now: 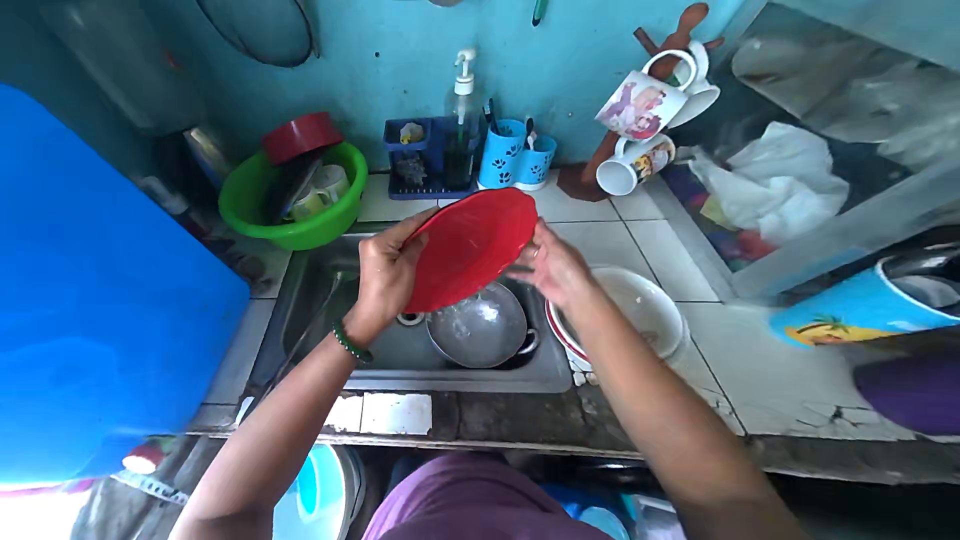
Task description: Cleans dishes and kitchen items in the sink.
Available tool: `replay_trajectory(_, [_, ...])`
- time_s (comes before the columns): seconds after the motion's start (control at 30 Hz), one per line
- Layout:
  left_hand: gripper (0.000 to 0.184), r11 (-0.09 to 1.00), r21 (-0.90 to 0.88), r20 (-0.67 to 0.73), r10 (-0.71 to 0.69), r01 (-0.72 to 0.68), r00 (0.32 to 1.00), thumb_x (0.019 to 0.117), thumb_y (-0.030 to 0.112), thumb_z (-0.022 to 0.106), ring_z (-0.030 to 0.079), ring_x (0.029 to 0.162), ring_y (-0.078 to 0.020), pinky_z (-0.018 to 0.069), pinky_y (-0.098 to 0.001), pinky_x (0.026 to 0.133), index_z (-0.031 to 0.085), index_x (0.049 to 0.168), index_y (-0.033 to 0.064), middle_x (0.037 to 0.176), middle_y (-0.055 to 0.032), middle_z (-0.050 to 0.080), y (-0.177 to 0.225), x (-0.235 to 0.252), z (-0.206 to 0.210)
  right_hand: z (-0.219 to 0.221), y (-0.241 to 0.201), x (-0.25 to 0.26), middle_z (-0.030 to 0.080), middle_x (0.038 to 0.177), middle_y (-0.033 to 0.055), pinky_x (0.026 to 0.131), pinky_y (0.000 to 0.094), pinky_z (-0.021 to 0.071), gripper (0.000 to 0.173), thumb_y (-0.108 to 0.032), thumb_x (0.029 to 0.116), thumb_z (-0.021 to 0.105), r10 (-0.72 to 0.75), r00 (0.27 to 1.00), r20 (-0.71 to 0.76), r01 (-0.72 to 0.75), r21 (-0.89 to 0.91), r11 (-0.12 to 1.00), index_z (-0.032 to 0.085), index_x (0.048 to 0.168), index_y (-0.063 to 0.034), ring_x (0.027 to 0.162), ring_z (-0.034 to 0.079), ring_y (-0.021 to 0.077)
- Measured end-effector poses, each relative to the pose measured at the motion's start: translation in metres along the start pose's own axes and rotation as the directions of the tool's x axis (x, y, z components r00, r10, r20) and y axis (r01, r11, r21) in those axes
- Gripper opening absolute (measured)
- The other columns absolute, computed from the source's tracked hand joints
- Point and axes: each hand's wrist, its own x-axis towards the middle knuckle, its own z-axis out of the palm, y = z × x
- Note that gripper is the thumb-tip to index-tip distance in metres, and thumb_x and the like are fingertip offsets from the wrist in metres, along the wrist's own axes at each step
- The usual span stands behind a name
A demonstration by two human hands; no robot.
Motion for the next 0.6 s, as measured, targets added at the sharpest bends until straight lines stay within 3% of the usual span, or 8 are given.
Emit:
replay_trajectory(0.07, [0.03, 0.999, -0.016, -0.014, 0.036, -0.037, 0.999, 0.1017, 0.0, 0.055, 0.07, 0.098, -0.0096, 0.0549, -0.0252, 0.09, 0.068, 0.129, -0.0005, 0.114, -0.0141, 0.074, 0.0, 0.001, -0.001, 0.007, 0.023, -0.001, 0.058, 0.138, 0.0103, 0.099, 0.0514, 0.0496, 0.073, -0.067, 0.1051, 0.018, 0.073, 0.995, 0.069, -0.083, 0.14, 0.987, 0.041, 0.151, -0.0151, 0.122, 0.059, 0.0265])
replay_trajectory(0.1, [0.03, 0.998, -0.011, 0.001, 0.064, -0.064, 0.998, 0.1013, -0.001, 0.055, 0.07, 0.098, -0.0098, 0.0547, -0.025, 0.09, 0.068, 0.129, -0.0012, 0.114, -0.0147, 0.074, -0.002, 0.001, -0.001, 0.01, 0.028, 0.0, 0.059, 0.137, 0.0094, 0.099, 0.0497, 0.0497, 0.071, -0.066, 0.106, 0.018, 0.053, 0.996, 0.071, -0.066, 0.196, 0.978, 0.042, 0.15, -0.0147, 0.121, 0.059, 0.025])
replay_trajectory(0.2, [0.031, 0.986, 0.022, 0.073, 0.162, -0.164, 0.984, 0.101, -0.003, 0.054, 0.071, 0.102, -0.011, 0.0543, -0.0249, 0.092, 0.067, 0.129, -0.003, 0.118, -0.0155, 0.073, -0.007, 0.001, -0.009, 0.009, 0.026, 0.004, 0.064, 0.112, 0.0041, 0.088, 0.0371, 0.0553, 0.044, -0.039, 0.113, 0.024, -0.087, 0.996, 0.014, 0.078, 0.329, 0.941, 0.05, 0.131, -0.0096, 0.1, 0.066, 0.0151])
replay_trajectory(0.3, [0.028, 0.962, 0.055, 0.077, 0.264, -0.269, 0.961, 0.0983, -0.006, 0.054, 0.072, 0.102, -0.0167, 0.0553, -0.0289, 0.095, 0.07, 0.122, -0.0066, 0.112, -0.018, 0.074, -0.021, -0.005, -0.01, 0.007, 0.009, -0.009, 0.068, 0.106, 0.0001, 0.091, 0.0305, 0.0556, 0.044, -0.035, 0.1135, 0.026, -0.269, 0.961, 0.056, 0.256, 0.176, 0.951, 0.055, 0.125, -0.0045, 0.098, 0.067, 0.0074])
replay_trajectory(0.4, [0.029, 0.948, 0.073, 0.049, 0.306, -0.309, 0.951, 0.0974, -0.007, 0.054, 0.073, 0.102, -0.019, 0.0555, -0.0305, 0.095, 0.07, 0.121, -0.0071, 0.112, -0.0186, 0.074, -0.032, -0.009, -0.009, 0.011, 0.004, -0.018, 0.071, 0.089, -0.0055, 0.085, 0.0277, 0.0572, 0.04, -0.035, 0.1111, 0.04, -0.355, 0.935, -0.011, 0.354, -0.054, 0.934, 0.067, 0.105, -0.0074, 0.086, 0.068, 0.0028])
replay_trajectory(0.47, [0.029, 0.907, 0.063, 0.06, 0.413, -0.417, 0.909, 0.097, -0.007, 0.052, 0.072, 0.107, -0.0215, 0.0547, -0.0334, 0.098, 0.071, 0.119, -0.0082, 0.115, -0.0198, 0.074, -0.038, -0.015, -0.013, 0.01, 0.009, -0.017, 0.069, 0.094, 0.0023, 0.084, 0.0318, 0.0566, 0.037, -0.031, 0.1103, 0.044, -0.241, 0.97, -0.009, 0.239, -0.114, 0.964, 0.065, 0.108, -0.0006, 0.088, 0.066, 0.0082])
replay_trajectory(0.53, [0.026, 0.827, 0.051, 0.098, 0.554, -0.56, 0.826, 0.0999, -0.005, 0.049, 0.07, 0.115, -0.0228, 0.0526, -0.0339, 0.104, 0.072, 0.112, -0.0072, 0.115, -0.0201, 0.074, -0.049, -0.021, -0.016, 0.007, 0.013, -0.018, 0.067, 0.115, 0.0124, 0.087, 0.0366, 0.0555, 0.037, -0.024, 0.1115, 0.04, 0.001, 0.996, 0.09, 0.01, -0.114, 0.993, 0.06, 0.126, 0.0038, 0.1, 0.066, 0.0171])
replay_trajectory(0.6, [0.026, 0.749, 0.026, 0.114, 0.656, -0.663, 0.746, 0.1024, -0.003, 0.046, 0.069, 0.117, -0.0223, 0.0511, -0.0331, 0.106, 0.072, 0.108, -0.0042, 0.111, -0.0188, 0.075, -0.062, -0.026, -0.018, 0.005, 0.014, -0.023, 0.064, 0.123, 0.0148, 0.088, 0.0382, 0.0572, 0.036, -0.02, 0.1122, 0.036, 0.16, 0.964, 0.21, -0.161, -0.013, 0.987, 0.054, 0.134, 0.0028, 0.105, 0.066, 0.0219])
